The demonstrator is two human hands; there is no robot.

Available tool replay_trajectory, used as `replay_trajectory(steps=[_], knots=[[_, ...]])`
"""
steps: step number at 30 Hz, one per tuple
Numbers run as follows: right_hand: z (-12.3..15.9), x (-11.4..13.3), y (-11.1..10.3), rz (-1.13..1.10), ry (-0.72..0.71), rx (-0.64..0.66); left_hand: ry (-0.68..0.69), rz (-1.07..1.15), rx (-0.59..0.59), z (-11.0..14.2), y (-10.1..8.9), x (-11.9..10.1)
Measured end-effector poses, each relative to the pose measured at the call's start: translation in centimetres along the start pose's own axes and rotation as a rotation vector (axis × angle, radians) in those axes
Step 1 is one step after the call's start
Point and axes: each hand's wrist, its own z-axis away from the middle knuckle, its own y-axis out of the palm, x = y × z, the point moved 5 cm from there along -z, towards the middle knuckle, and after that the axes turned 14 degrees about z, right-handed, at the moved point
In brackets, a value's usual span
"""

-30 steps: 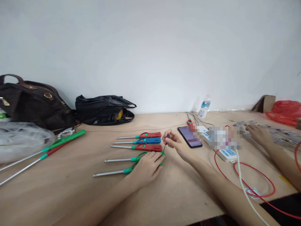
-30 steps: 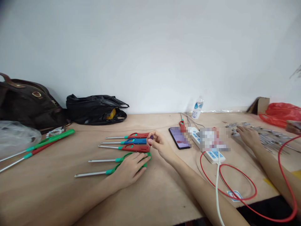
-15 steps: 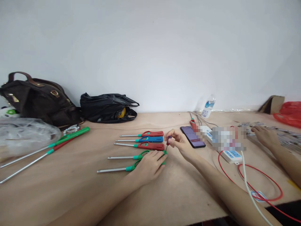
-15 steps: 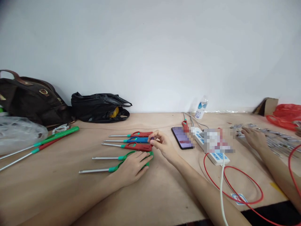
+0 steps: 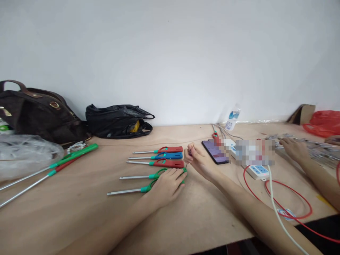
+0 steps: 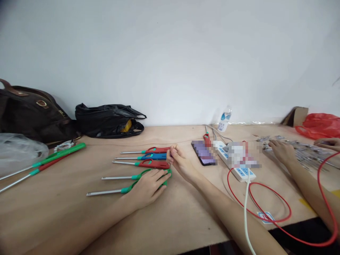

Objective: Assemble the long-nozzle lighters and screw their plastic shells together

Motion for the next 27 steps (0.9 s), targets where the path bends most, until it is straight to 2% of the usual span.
replay_trajectory(steps=[4, 20, 27], knots=[[0.25, 0.54, 0.37, 0.054, -0.043, 0.051, 0.000, 0.002, 0.001, 0.03, -0.02, 0.03], [0.39, 0.89, 0.43, -0.074, -0.056, 0.004, 0.002, -0.030, 0.021, -0.08, 0.20, 0.17], [0.32, 0.73, 0.27, -0.047, -0.069, -0.006, -0.001, -0.031, 0.026, -0.10, 0.38, 0.25]])
